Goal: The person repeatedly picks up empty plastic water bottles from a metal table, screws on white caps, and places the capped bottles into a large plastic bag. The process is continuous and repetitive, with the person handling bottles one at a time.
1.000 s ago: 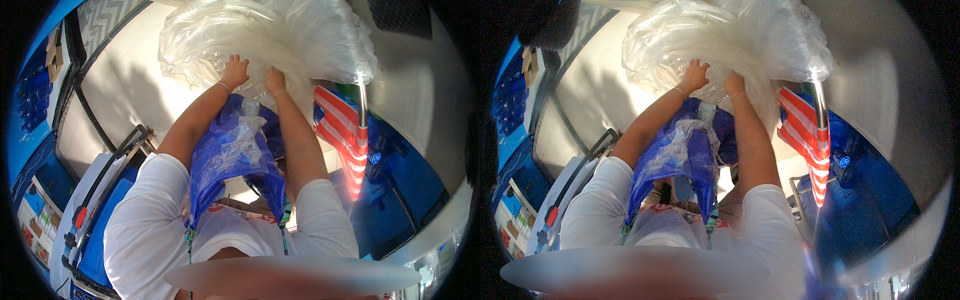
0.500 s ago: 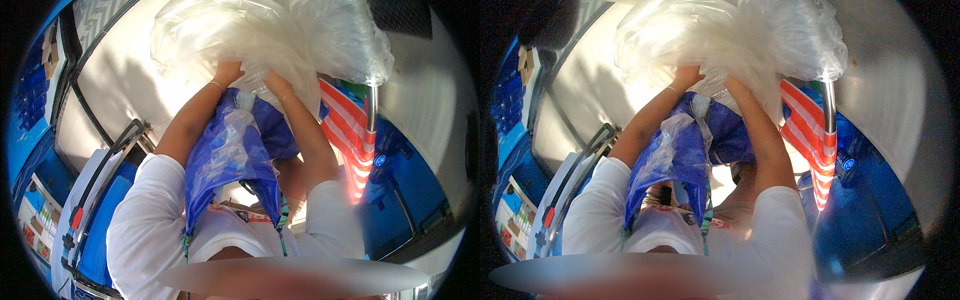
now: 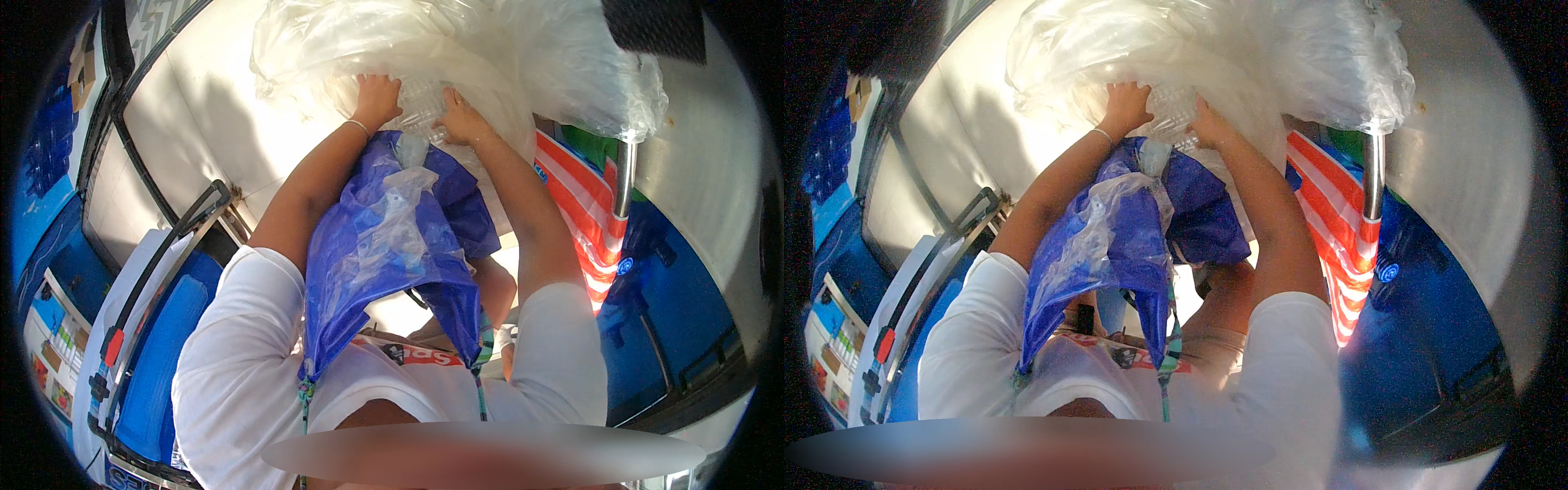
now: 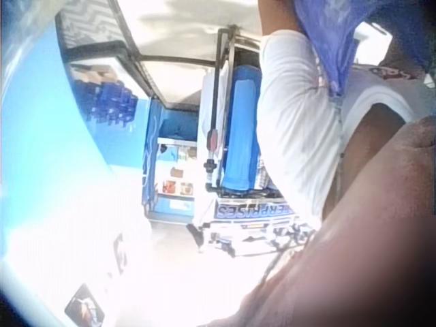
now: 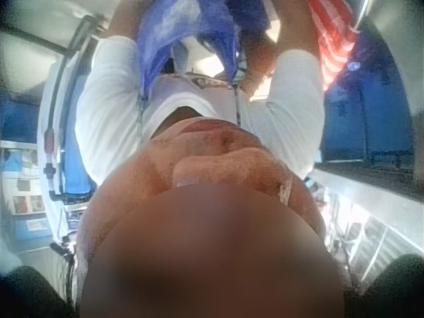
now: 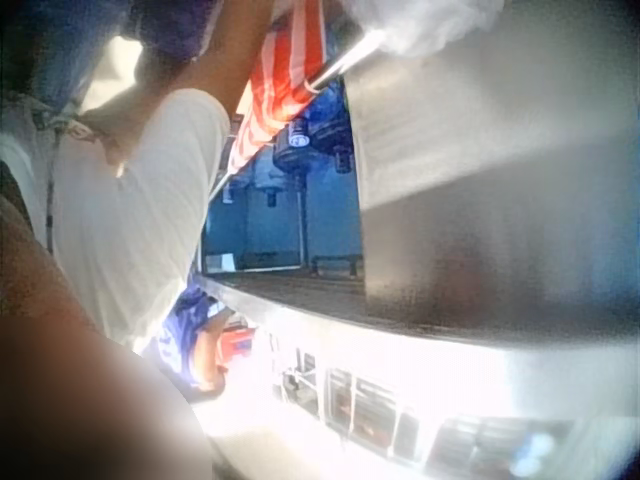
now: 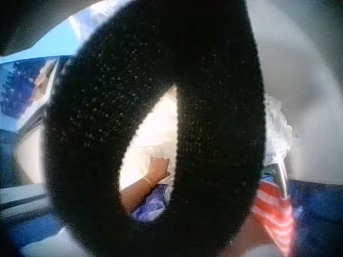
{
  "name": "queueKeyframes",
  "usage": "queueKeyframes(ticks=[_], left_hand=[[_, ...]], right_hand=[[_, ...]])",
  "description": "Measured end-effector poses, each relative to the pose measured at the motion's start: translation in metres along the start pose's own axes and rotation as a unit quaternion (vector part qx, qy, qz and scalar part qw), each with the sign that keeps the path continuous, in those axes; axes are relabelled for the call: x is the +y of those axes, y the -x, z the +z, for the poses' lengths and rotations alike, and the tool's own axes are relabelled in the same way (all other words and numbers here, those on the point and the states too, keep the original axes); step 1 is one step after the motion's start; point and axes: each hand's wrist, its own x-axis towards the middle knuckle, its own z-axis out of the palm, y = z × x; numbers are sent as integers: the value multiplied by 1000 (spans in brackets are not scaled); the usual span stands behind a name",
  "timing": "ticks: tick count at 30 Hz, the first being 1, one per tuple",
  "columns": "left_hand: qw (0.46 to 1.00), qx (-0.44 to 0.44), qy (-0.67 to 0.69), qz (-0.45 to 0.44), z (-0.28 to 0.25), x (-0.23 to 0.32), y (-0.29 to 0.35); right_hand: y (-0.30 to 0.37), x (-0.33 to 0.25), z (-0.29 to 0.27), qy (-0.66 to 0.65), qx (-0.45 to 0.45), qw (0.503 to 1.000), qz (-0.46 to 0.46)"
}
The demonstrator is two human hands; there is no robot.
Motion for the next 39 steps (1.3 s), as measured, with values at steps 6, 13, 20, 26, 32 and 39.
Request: queueKeyframes(ticks=[6, 13, 20, 26, 32, 39], left_hand=[[987, -65, 142, 26, -15, -26, -4], [944, -130, 291, 91, -79, -43, -21], [705, -252, 663, -17, -104, -51, -24], [880, -283, 372, 82, -42, -18, -24], [823, -316, 472, -5, -54, -20, 3], [777, -294, 556, 22, -153, -66, 122]], right_hand=[[-24, 20, 30, -151, 48, 987, -15], [-7, 5, 14, 146, 27, 988, -34], [2, -5, 5, 148, 77, 985, -50], [-4, 7, 14, 113, 8, 993, -40], [-3, 8, 19, 158, 57, 982, -86], [45, -59, -35, 114, 266, 952, -104]])
